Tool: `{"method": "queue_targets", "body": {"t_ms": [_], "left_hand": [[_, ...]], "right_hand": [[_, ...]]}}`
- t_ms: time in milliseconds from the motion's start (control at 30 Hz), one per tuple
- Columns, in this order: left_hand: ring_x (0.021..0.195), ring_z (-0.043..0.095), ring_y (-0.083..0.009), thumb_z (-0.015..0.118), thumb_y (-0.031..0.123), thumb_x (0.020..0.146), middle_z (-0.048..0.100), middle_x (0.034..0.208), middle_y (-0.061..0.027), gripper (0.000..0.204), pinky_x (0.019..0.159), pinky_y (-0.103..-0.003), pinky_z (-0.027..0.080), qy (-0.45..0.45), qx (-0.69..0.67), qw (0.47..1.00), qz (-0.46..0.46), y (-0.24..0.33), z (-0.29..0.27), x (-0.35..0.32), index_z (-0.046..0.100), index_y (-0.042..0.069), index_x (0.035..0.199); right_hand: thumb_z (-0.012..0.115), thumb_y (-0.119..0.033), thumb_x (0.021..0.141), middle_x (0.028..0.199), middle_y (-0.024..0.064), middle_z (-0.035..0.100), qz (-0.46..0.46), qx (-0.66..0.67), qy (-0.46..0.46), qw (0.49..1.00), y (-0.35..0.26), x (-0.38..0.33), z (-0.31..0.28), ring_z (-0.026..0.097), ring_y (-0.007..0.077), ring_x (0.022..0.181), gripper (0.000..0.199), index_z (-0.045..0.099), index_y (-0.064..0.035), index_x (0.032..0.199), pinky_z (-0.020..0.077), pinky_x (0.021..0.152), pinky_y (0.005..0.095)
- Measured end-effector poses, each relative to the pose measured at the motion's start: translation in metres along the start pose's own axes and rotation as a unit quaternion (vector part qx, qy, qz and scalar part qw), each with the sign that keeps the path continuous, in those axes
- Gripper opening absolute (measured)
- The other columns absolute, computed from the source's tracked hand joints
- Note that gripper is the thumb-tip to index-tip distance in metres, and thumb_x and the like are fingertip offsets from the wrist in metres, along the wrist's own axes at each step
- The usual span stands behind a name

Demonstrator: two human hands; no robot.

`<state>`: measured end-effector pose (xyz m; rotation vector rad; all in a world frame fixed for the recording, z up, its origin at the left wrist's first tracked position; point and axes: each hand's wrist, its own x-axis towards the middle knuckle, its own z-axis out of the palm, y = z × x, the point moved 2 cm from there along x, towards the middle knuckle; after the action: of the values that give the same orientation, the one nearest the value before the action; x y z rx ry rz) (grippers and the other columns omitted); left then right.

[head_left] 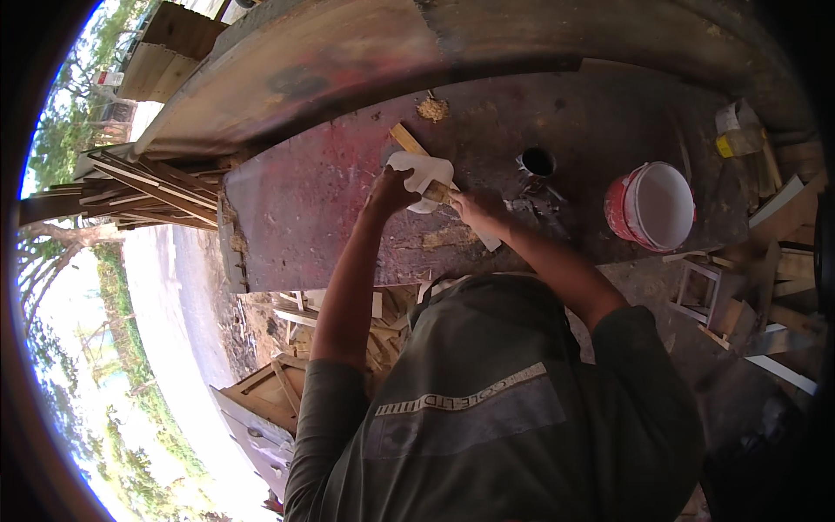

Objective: The person stirs a substance in a plastic container with a stick, then stirs a separate bucket of yellow liquid with a brush, and finally wipes the first container with a cloth.

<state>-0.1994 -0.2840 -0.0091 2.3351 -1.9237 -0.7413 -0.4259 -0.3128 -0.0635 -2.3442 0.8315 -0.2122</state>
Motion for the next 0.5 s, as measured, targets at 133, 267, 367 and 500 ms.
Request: {"method": "queue_targets", "body": {"t_ms": [133,267,367,500], "left_hand": [[0.126,0.054,-0.0426,0.082,0.03,0.063,0.053,0.136,-0.0278,0.074,0.108,-0.047,0.045,-0.003,0.015,1.0,0.006,0.014,-0.005,0.003,0.064,0.013,0.133],[0.125,0.054,-0.0425,0.082,0.03,0.063,0.053,0.136,-0.0285,0.073,0.108,-0.047,0.045,0.009,-0.012,1.0,-0.01,0.005,-0.005,-0.004,0.065,0.012,0.132],[0.125,0.054,-0.0423,0.081,0.03,0.064,0.053,0.136,-0.0286,0.073,0.108,-0.047,0.045,-0.009,0.007,1.0,0.017,0.015,-0.008,-0.002,0.065,0.012,0.132],[0.125,0.055,-0.0414,0.081,0.028,0.064,0.054,0.135,-0.0279,0.072,0.109,-0.045,0.045,-0.006,-0.001,1.0,-0.012,-0.001,0.001,0.001,0.065,0.012,0.133]], "right_hand": [[0.056,-0.032,0.096,0.079,0.0158,0.071,-0.026,0.034,0.032,0.999,0.002,-0.006,0.017,0.071,0.0355,0.074,0.027,0.068,-0.0128,0.109,0.0553,0.066,0.0504],[0.056,-0.031,0.096,0.077,0.0173,0.07,0.014,0.019,0.018,1.0,0.002,-0.001,0.001,0.07,0.0372,0.073,0.025,0.065,-0.0115,0.109,0.0546,0.065,0.0512],[0.055,-0.032,0.096,0.074,0.014,0.07,-0.011,0.002,0.03,0.999,0.001,-0.003,0.004,0.069,0.0362,0.068,0.024,0.066,-0.0137,0.107,0.0547,0.062,0.0486],[0.057,-0.038,0.095,0.08,0.0145,0.071,-0.013,0.015,0.014,1.0,0.012,0.006,-0.005,0.069,0.0373,0.071,0.03,0.069,-0.0186,0.114,0.0549,0.065,0.0502]]}}
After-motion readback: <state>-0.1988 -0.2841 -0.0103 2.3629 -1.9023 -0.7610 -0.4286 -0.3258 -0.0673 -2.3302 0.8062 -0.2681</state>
